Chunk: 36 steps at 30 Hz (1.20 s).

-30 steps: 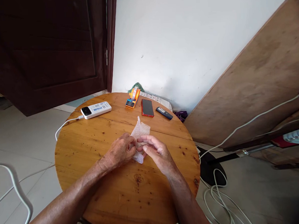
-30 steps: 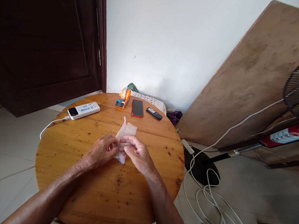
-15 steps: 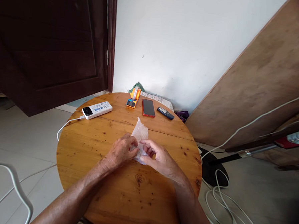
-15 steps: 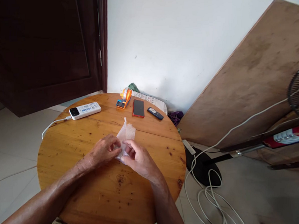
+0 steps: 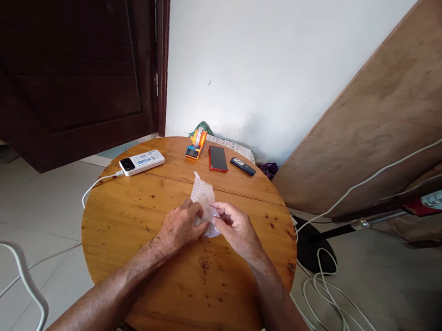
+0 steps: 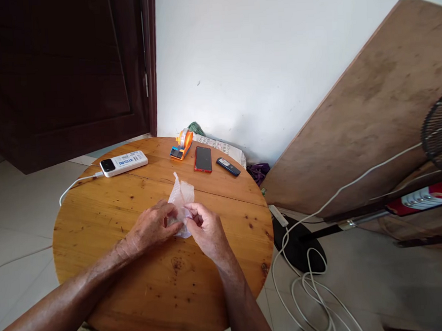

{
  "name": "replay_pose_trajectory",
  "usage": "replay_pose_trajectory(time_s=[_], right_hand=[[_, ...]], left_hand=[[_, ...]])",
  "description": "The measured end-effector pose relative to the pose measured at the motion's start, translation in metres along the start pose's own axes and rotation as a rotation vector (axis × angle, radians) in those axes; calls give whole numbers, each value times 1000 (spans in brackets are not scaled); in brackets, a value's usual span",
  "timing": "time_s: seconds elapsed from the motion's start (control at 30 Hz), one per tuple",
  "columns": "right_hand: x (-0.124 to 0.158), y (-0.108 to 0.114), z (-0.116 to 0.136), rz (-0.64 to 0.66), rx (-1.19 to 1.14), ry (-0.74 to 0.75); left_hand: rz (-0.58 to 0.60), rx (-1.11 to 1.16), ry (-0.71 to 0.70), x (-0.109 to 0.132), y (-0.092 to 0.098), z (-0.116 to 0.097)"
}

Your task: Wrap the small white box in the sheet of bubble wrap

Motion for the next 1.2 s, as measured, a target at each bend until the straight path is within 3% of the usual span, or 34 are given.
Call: replay_pose_trajectory(time_s=[0.3, 0.47, 0.6, 0.8, 0.9, 1.07, 1.2], right_hand=[[3, -1, 7, 111, -21, -12], [4, -1, 7, 170, 34, 9], [6, -1, 8, 217, 94, 50], [8, -5, 6, 278, 4, 95], [6, -3, 7, 202, -21, 93], [0, 16, 7, -68, -47, 86], [-3, 29, 9, -128, 9, 98]], left_hand=[[-31, 135, -8, 2, 3, 1], [69, 291, 36, 3, 8, 3], [43, 217, 92, 3, 9, 1], [6, 82, 112, -1, -3, 2], [-7, 73, 89, -4, -5, 4], [-3, 96, 57, -4, -2, 3], [-16, 110, 63, -2, 0, 2]])
Point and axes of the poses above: each hand's wrist, its own x-axis away from the middle knuckle, its own y-axis out of the back of the hand, z = x × y, the point moved 4 cm from there along -x, towards the middle knuckle, and after that the axes turned 11 degrees about -x, right-handed, at the moved point
